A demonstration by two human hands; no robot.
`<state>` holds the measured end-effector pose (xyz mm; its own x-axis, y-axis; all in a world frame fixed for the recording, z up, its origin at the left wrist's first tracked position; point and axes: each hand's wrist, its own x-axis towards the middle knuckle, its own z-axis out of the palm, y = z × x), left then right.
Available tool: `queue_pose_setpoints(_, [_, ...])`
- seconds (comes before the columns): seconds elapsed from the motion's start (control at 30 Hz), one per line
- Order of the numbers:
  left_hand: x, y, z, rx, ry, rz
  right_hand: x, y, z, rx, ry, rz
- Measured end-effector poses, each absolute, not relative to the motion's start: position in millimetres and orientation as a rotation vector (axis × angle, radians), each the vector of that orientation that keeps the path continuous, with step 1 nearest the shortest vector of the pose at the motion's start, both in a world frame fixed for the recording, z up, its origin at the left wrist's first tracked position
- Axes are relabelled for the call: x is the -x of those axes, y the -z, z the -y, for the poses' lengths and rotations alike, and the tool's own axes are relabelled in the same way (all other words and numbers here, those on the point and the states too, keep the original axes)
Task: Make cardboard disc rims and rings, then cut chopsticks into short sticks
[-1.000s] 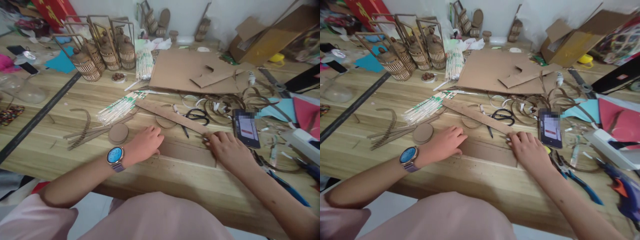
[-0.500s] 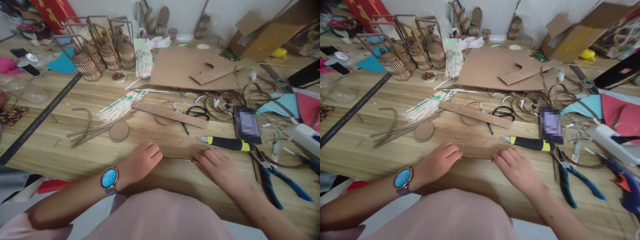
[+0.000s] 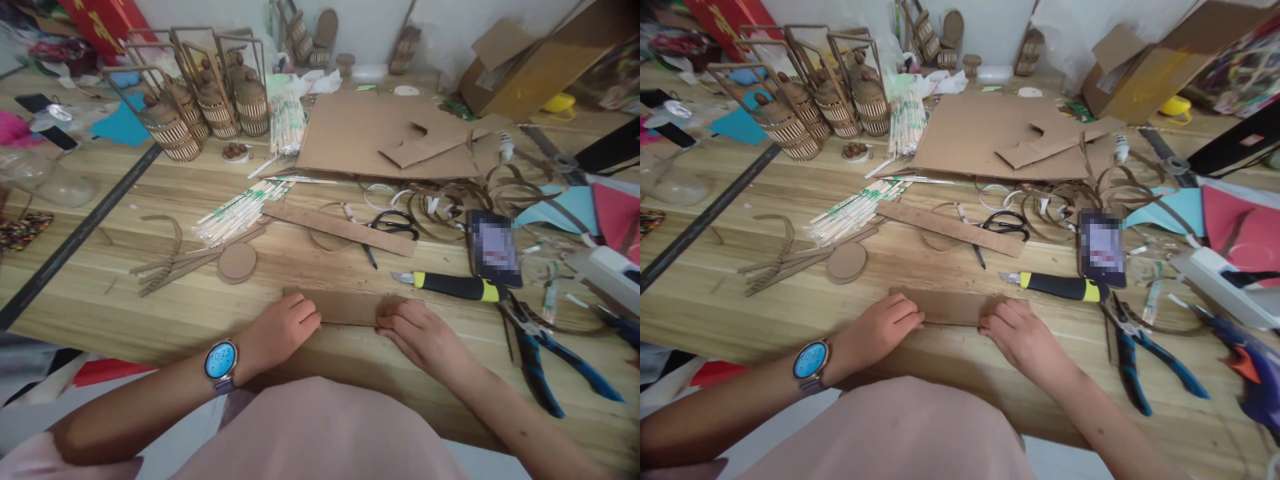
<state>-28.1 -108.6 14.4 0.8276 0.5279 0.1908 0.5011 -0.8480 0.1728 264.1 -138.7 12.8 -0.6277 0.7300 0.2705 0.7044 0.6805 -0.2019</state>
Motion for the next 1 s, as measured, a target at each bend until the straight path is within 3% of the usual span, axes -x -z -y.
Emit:
queue_pose_setpoints(0.5, [38, -24, 103, -2.859, -0.473, -0.844, -287, -15, 157, 1.051, 0.127, 2.515])
queue_pose_setpoints(0.73, [43, -15, 106, -2.927, -0.402, -0.819, -281, -12, 156, 1.063, 0.043, 2.514])
queue_pose_setpoints(1.0, [23, -20, 103, -2.957, -0.284, -0.857, -276, -20, 152, 1.267, -0.338, 2.396])
